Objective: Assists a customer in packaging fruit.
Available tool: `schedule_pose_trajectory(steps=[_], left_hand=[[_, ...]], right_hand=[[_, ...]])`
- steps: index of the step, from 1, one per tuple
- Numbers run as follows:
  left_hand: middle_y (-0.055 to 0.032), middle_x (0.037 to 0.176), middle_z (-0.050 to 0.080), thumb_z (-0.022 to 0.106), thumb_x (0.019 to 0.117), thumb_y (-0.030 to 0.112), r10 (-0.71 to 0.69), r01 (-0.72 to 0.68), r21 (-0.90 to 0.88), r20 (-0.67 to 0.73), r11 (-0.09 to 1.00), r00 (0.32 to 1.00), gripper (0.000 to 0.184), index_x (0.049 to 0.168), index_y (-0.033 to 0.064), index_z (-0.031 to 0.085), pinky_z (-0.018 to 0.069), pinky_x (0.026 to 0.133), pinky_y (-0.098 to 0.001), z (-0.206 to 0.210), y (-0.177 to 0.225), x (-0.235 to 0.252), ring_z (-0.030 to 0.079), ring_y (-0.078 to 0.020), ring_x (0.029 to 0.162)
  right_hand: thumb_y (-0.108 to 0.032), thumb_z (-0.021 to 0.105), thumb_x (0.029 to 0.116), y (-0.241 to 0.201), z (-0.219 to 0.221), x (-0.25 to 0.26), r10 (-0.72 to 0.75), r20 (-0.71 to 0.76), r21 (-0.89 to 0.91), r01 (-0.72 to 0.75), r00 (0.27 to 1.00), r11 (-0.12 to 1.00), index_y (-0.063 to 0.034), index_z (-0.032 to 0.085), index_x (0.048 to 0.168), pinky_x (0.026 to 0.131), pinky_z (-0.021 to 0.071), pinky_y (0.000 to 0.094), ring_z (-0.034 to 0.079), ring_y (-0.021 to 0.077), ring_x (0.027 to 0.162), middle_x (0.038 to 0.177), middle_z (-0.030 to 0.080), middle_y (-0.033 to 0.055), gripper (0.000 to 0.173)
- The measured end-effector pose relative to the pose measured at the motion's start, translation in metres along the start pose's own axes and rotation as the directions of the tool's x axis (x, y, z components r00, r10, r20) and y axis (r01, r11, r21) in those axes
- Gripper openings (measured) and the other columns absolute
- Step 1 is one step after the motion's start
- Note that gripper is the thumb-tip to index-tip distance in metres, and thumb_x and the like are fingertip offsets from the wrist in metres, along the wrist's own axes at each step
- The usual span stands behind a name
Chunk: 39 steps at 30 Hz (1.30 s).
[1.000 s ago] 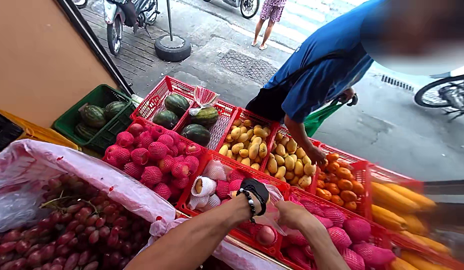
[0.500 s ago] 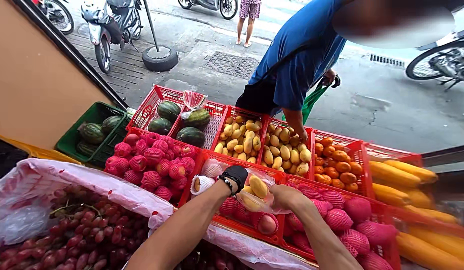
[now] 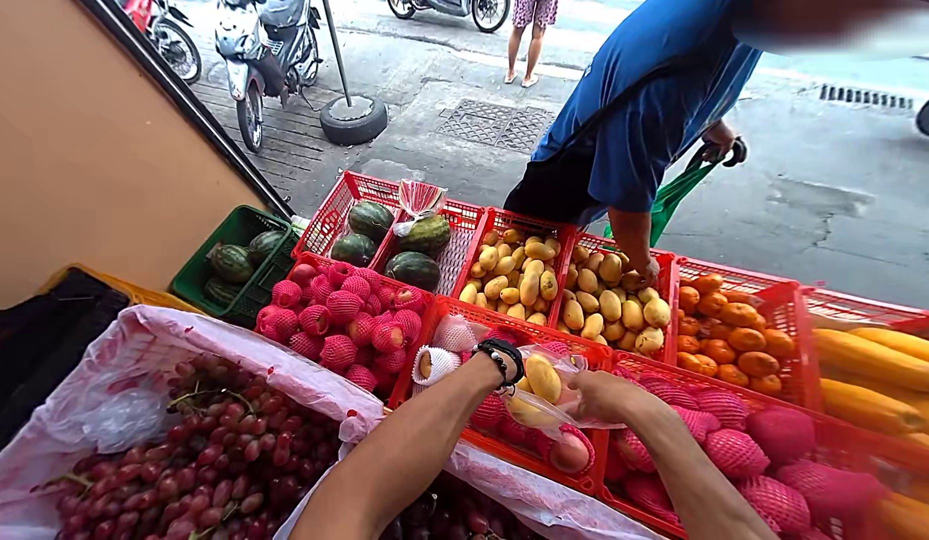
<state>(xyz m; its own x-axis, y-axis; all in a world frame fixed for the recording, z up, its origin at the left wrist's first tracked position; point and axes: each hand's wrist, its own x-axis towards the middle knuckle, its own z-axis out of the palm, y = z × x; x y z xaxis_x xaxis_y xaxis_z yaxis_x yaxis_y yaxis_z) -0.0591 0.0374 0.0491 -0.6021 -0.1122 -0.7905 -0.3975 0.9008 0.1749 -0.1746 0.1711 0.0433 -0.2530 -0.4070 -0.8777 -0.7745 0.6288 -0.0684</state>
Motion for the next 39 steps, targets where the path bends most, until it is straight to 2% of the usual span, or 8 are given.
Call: schedule_pose_trajectory(steps=[5,10,12,14,23,29,35,39], left_hand=[[-0.0272,0.127,0.063,0.047,0.1027,0.003,-0.033,0.036,-0.068,0.048,0.997,0.998,0.026,0.117,-0.0101,0.064,0.0443,0.103,-0.0576,-0.009,0.007,-0.021,0.058,-0.0413,0.125],[-0.0256,0.11,0.068,0.057,0.0944,0.009,0.048,-0.137,-0.33,-0.262,0.934,0.964,0.025,0.108,-0.0102,0.067,0.0492,0.094,-0.0504,0.046,-0.033,0.028,0.066,-0.0358,0.105],[-0.0237,0.123,0.065,0.055,0.1,0.007,-0.051,0.027,-0.314,-0.07,0.949,0.996,0.025,0.118,-0.008,0.065,0.0438,0.103,-0.0512,0.017,-0.011,0.0,0.061,-0.0348,0.118],[-0.024,0.128,0.064,0.051,0.1037,0.008,-0.011,0.014,-0.115,0.032,0.993,0.999,0.028,0.123,-0.006,0.065,0.0447,0.104,-0.055,0.0,-0.001,-0.011,0.06,-0.0377,0.122],[-0.024,0.111,0.068,0.058,0.0981,0.011,0.105,-0.103,0.038,-0.044,0.994,0.993,0.02,0.108,-0.004,0.068,0.0488,0.088,-0.0616,0.014,-0.014,0.019,0.065,-0.0411,0.108],[-0.0248,0.114,0.067,0.061,0.098,0.016,0.067,-0.065,-0.053,0.025,0.996,0.997,0.025,0.108,-0.005,0.068,0.0479,0.09,-0.0628,0.006,-0.008,0.018,0.064,-0.0409,0.109],[-0.026,0.12,0.066,0.05,0.105,0.015,-0.052,0.027,-0.342,-0.065,0.939,0.997,0.03,0.115,-0.008,0.067,0.0455,0.099,-0.0557,-0.006,-0.006,-0.019,0.063,-0.0378,0.115],[-0.0239,0.119,0.067,0.053,0.1044,0.018,-0.04,0.012,-0.271,-0.099,0.963,0.994,0.029,0.116,-0.0049,0.067,0.0463,0.097,-0.0562,0.0,-0.009,-0.009,0.064,-0.0366,0.113]], right_hand=[[-0.037,0.08,0.0883,0.0,0.001,0.001,-0.003,-0.012,-0.011,0.003,1.0,1.0,-0.004,0.06,0.139,0.104,0.0455,0.0628,0.059,0.0422,0.127,0.131,0.064,0.0254,0.063],[-0.036,0.08,0.0887,0.001,0.0,0.001,0.0,-0.013,-0.009,0.0,1.0,1.0,-0.0024,0.059,0.139,0.106,0.0444,0.0621,0.058,0.0425,0.129,0.133,0.063,0.0258,0.064],[-0.035,0.08,0.0887,0.001,-0.001,-0.001,-0.012,-0.025,0.003,0.012,1.0,1.0,-0.0024,0.06,0.138,0.105,0.0442,0.0625,0.058,0.043,0.128,0.132,0.063,0.0258,0.062],[-0.036,0.079,0.0896,0.0,-0.001,-0.002,-0.012,-0.026,0.002,0.012,1.0,1.0,-0.0041,0.061,0.138,0.105,0.0446,0.0621,0.058,0.0421,0.128,0.132,0.064,0.0247,0.061],[-0.034,0.081,0.0878,0.002,0.001,0.001,0.019,-0.015,-0.015,-0.019,1.0,1.0,-0.0007,0.059,0.138,0.105,0.0448,0.0621,0.058,0.0426,0.128,0.131,0.063,0.0266,0.064],[-0.03,0.082,0.0866,0.001,-0.002,-0.003,0.049,-0.015,-0.034,-0.05,0.999,0.998,0.0001,0.059,0.137,0.105,0.0444,0.0628,0.057,0.0427,0.129,0.132,0.062,0.0265,0.063],[-0.03,0.08,0.0884,-0.001,-0.002,-0.006,0.036,-0.02,-0.038,-0.037,0.999,0.999,0.0009,0.058,0.137,0.104,0.0437,0.0638,0.057,0.0439,0.128,0.132,0.062,0.0273,0.062],[-0.031,0.079,0.0901,-0.002,-0.002,-0.007,0.013,-0.013,-0.054,-0.013,1.0,0.998,0.0009,0.056,0.141,0.104,0.0434,0.0635,0.056,0.0441,0.129,0.133,0.061,0.0277,0.064]])
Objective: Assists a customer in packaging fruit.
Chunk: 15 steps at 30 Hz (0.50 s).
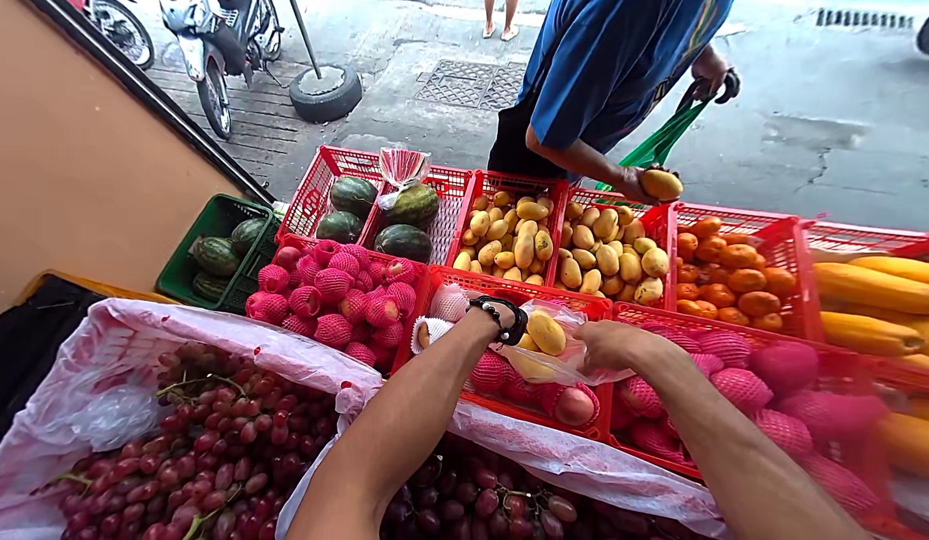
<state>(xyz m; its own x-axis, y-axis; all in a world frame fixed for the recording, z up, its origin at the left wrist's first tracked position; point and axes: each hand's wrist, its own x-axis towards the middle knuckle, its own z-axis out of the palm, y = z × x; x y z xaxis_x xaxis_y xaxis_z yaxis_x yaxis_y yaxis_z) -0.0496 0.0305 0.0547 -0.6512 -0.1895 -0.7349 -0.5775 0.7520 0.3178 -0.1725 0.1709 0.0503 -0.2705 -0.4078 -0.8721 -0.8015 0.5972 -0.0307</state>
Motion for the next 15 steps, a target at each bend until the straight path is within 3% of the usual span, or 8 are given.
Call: schedule_pose_trajectory(steps=[2,4,6,12,15], left_hand=[[-0.0231,0.12,0.067,0.051,0.1052,0.018,0.019,-0.019,0.022,0.013,1.0,1.0,0.03,0.117,-0.0044,0.067,0.0466,0.097,-0.0548,0.001,-0.003,0.005,0.064,-0.0353,0.113],[-0.0226,0.108,0.069,0.06,0.0986,0.02,0.101,-0.107,0.17,0.043,0.98,0.994,0.026,0.105,-0.0031,0.07,0.0491,0.087,-0.0595,0.012,-0.01,0.033,0.066,-0.0374,0.104],[-0.0222,0.105,0.07,0.063,0.0966,0.024,0.11,-0.132,0.255,0.1,0.958,0.989,0.027,0.102,-0.002,0.071,0.0491,0.084,-0.0625,0.013,-0.01,0.044,0.066,-0.0387,0.101],[-0.0202,0.1,0.069,0.066,0.0932,0.025,0.048,-0.067,0.213,0.094,0.975,0.994,0.027,0.098,-0.0012,0.07,0.0488,0.081,-0.0596,0.005,-0.007,0.035,0.066,-0.0362,0.096],[-0.022,0.107,0.069,0.066,0.0947,0.027,0.02,-0.039,0.186,0.103,0.982,0.994,0.031,0.103,-0.0022,0.07,0.0486,0.085,-0.0614,0.0,-0.004,0.026,0.065,-0.0378,0.102]], right_hand=[[-0.031,0.08,0.0894,0.0,0.001,0.001,-0.013,-0.004,0.003,0.013,1.0,1.0,0.002,0.057,0.139,0.103,0.0438,0.0638,0.057,0.0442,0.127,0.131,0.062,0.028,0.064],[-0.029,0.08,0.0887,0.001,0.002,0.001,-0.011,-0.005,0.019,0.011,1.0,1.0,0.0022,0.056,0.139,0.104,0.0439,0.0633,0.057,0.0439,0.127,0.131,0.062,0.028,0.064],[-0.029,0.081,0.088,0.001,0.003,0.002,-0.01,-0.009,0.028,0.01,1.0,1.0,0.0029,0.057,0.139,0.104,0.0438,0.0636,0.058,0.044,0.127,0.13,0.062,0.0287,0.065],[-0.032,0.081,0.0877,0.001,0.004,0.006,-0.005,-0.005,0.01,0.005,1.0,1.0,0.0012,0.055,0.141,0.105,0.0434,0.0632,0.056,0.0435,0.129,0.132,0.061,0.0281,0.068],[-0.032,0.081,0.0885,0.0,0.004,0.006,-0.01,-0.006,0.01,0.01,1.0,1.0,0.003,0.056,0.139,0.105,0.043,0.0631,0.056,0.0441,0.129,0.132,0.061,0.0289,0.066]])
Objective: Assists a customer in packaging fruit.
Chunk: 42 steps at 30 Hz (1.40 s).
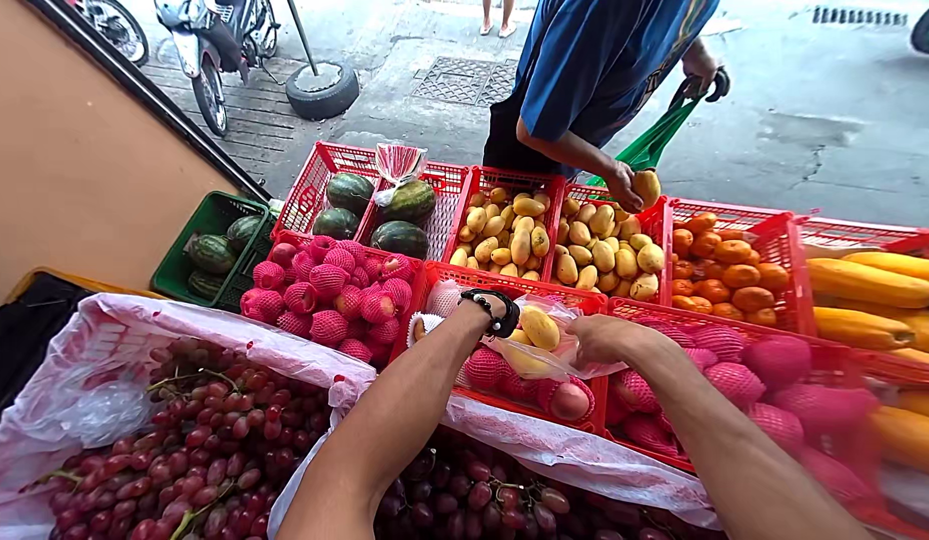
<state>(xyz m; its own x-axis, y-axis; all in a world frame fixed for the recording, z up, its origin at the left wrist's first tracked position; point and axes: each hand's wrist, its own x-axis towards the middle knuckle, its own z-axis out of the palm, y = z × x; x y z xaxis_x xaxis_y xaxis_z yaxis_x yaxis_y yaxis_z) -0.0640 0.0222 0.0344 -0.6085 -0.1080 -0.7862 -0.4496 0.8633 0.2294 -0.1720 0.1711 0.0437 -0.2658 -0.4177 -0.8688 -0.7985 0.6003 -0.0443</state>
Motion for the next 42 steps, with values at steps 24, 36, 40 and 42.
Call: schedule_pose_trajectory(steps=[24,36,40,42], left_hand=[[-0.0284,0.122,0.065,0.048,0.1058,0.013,-0.072,0.06,-0.176,-0.063,0.983,0.995,0.031,0.118,-0.01,0.065,0.0454,0.1,-0.0578,-0.01,0.006,-0.046,0.062,-0.0403,0.117],[-0.0273,0.125,0.064,0.05,0.1053,0.015,-0.087,0.066,-0.233,-0.08,0.97,0.993,0.031,0.119,-0.0084,0.065,0.0444,0.102,-0.0575,-0.008,0.005,-0.048,0.061,-0.0396,0.121],[-0.0276,0.124,0.065,0.05,0.1056,0.015,-0.097,0.073,-0.262,-0.08,0.962,0.992,0.032,0.118,-0.009,0.066,0.0444,0.101,-0.0572,-0.008,0.005,-0.049,0.061,-0.0398,0.119],[-0.027,0.121,0.065,0.048,0.106,0.015,-0.1,0.083,-0.248,-0.06,0.965,0.993,0.031,0.117,-0.0084,0.066,0.0458,0.099,-0.0565,-0.009,0.006,-0.048,0.063,-0.0388,0.115]], right_hand=[[-0.031,0.08,0.0888,-0.004,-0.004,-0.007,-0.005,-0.007,-0.001,0.005,1.0,1.0,0.0027,0.056,0.139,0.104,0.0433,0.063,0.056,0.0437,0.129,0.132,0.061,0.0283,0.065],[-0.031,0.08,0.0896,-0.007,-0.005,-0.01,0.006,0.005,-0.004,-0.006,1.0,1.0,0.0015,0.055,0.141,0.105,0.0431,0.062,0.056,0.0428,0.13,0.134,0.06,0.0279,0.066],[-0.032,0.08,0.0891,-0.006,-0.004,-0.008,0.003,0.006,-0.007,-0.003,1.0,1.0,0.0015,0.055,0.141,0.105,0.043,0.0621,0.055,0.0429,0.131,0.135,0.06,0.0277,0.066],[-0.032,0.08,0.0889,-0.006,-0.004,-0.007,0.005,0.006,-0.005,-0.005,1.0,1.0,0.0014,0.055,0.141,0.106,0.0429,0.0616,0.055,0.0428,0.131,0.135,0.06,0.0277,0.067]])
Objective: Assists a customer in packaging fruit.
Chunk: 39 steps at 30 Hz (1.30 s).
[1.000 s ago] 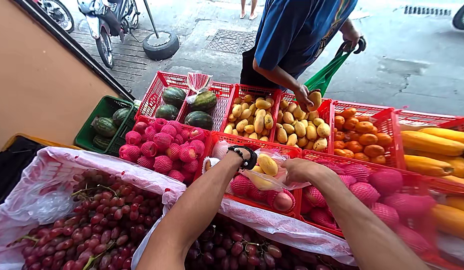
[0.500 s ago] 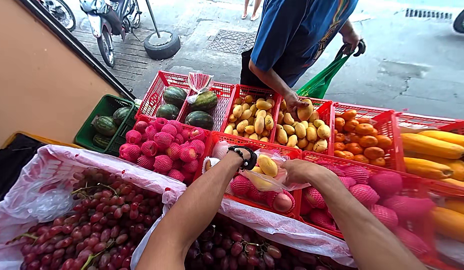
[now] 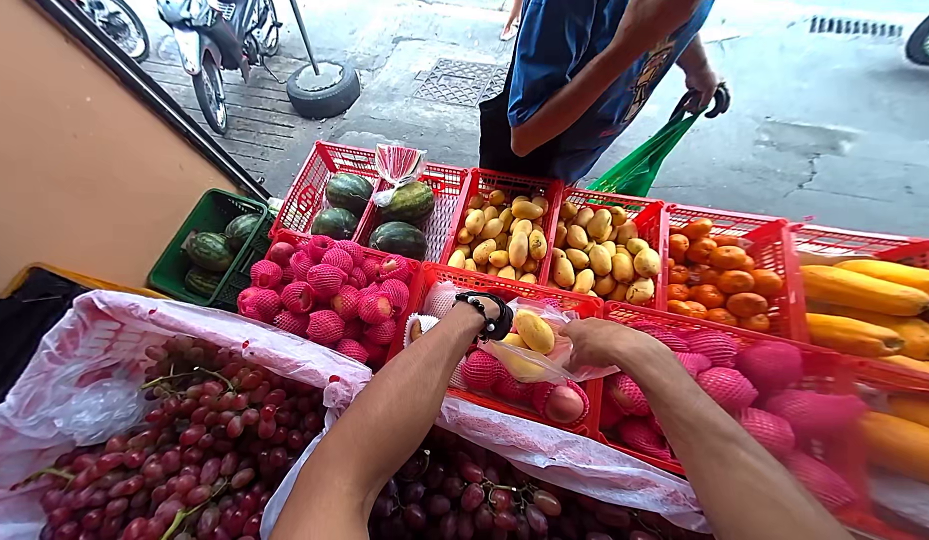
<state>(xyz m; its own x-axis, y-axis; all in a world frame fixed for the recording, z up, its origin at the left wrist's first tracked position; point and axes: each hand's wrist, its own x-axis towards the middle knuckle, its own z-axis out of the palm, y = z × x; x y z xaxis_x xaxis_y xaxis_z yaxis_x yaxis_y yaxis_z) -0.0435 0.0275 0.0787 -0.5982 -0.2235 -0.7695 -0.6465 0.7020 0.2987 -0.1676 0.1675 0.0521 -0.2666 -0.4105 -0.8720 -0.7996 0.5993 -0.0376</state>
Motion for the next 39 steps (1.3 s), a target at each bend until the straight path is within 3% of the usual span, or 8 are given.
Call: schedule_pose_trajectory(steps=[6,11,22,24,27,31,34,39], left_hand=[[-0.026,0.116,0.067,0.061,0.1,0.024,0.027,-0.029,0.117,0.013,0.993,1.0,0.034,0.112,-0.007,0.068,0.0471,0.095,-0.0593,0.018,-0.014,0.041,0.064,-0.04,0.111],[-0.0252,0.116,0.067,0.052,0.1044,0.018,-0.011,0.01,0.011,0.016,1.0,1.0,0.031,0.112,-0.0074,0.067,0.0476,0.094,-0.0559,-0.001,0.002,0.002,0.065,-0.037,0.109],[-0.0238,0.118,0.067,0.054,0.1033,0.022,0.028,-0.027,-0.007,0.022,1.0,0.999,0.032,0.113,-0.0052,0.069,0.047,0.096,-0.0561,0.005,-0.002,0.023,0.064,-0.0357,0.112],[-0.0192,0.128,0.065,0.047,0.1079,0.022,0.047,-0.045,-0.061,0.048,0.997,0.998,0.034,0.125,-0.0015,0.066,0.0458,0.102,-0.0484,0.004,-0.001,0.018,0.062,-0.0282,0.118],[-0.0146,0.125,0.065,0.04,0.1094,0.014,0.094,-0.086,-0.147,0.051,0.985,0.994,0.034,0.132,0.0013,0.061,0.0475,0.096,-0.0358,0.001,0.0,0.009,0.063,-0.0171,0.105],[-0.0259,0.126,0.065,0.044,0.1079,0.016,0.032,-0.033,-0.107,-0.011,0.994,0.999,0.035,0.123,-0.0087,0.064,0.0441,0.103,-0.0512,0.007,-0.002,0.009,0.062,-0.0349,0.119],[-0.026,0.118,0.066,0.047,0.1069,0.021,0.0,0.0,-0.023,0.003,1.0,1.0,0.035,0.116,-0.007,0.067,0.0467,0.096,-0.0558,0.005,-0.002,0.01,0.064,-0.0373,0.112],[-0.0294,0.123,0.064,0.045,0.1075,0.014,0.016,-0.017,-0.017,-0.021,1.0,1.0,0.034,0.119,-0.0109,0.065,0.0447,0.101,-0.058,0.01,-0.007,0.012,0.062,-0.0412,0.117]], right_hand=[[-0.033,0.08,0.0889,0.001,0.001,0.001,-0.004,-0.004,-0.006,0.003,1.0,1.0,0.0005,0.055,0.142,0.105,0.0432,0.0627,0.055,0.0435,0.13,0.135,0.06,0.0276,0.067],[-0.032,0.08,0.0891,0.001,0.001,0.002,-0.013,-0.006,0.004,0.013,1.0,1.0,0.0001,0.054,0.143,0.105,0.0428,0.0631,0.055,0.0438,0.131,0.135,0.06,0.0278,0.067],[-0.03,0.08,0.0896,-0.001,-0.001,-0.003,-0.022,0.006,0.016,0.022,1.0,1.0,0.0022,0.05,0.145,0.106,0.0414,0.0633,0.054,0.0446,0.131,0.136,0.059,0.0295,0.071],[-0.031,0.08,0.0896,0.0,0.002,0.002,-0.029,0.01,-0.005,0.029,1.0,1.0,0.0033,0.052,0.143,0.105,0.0427,0.0632,0.055,0.0448,0.13,0.134,0.06,0.0298,0.069],[-0.032,0.08,0.089,0.001,0.003,0.005,-0.022,0.015,-0.01,0.022,1.0,1.0,0.004,0.053,0.141,0.105,0.0429,0.0636,0.056,0.0452,0.129,0.133,0.06,0.0299,0.068],[-0.031,0.081,0.0887,0.003,0.004,0.006,-0.018,-0.004,-0.004,0.018,1.0,1.0,0.0036,0.055,0.139,0.103,0.0434,0.0643,0.056,0.0455,0.128,0.132,0.061,0.0298,0.066],[-0.03,0.08,0.0888,0.003,0.003,0.004,-0.016,-0.007,-0.001,0.016,1.0,1.0,0.0024,0.055,0.14,0.103,0.0437,0.0642,0.056,0.0453,0.128,0.132,0.061,0.0293,0.066],[-0.031,0.08,0.0893,0.001,0.003,0.003,-0.011,-0.002,0.002,0.011,1.0,1.0,0.0027,0.054,0.142,0.104,0.0432,0.0645,0.056,0.0454,0.128,0.132,0.061,0.0292,0.067]])
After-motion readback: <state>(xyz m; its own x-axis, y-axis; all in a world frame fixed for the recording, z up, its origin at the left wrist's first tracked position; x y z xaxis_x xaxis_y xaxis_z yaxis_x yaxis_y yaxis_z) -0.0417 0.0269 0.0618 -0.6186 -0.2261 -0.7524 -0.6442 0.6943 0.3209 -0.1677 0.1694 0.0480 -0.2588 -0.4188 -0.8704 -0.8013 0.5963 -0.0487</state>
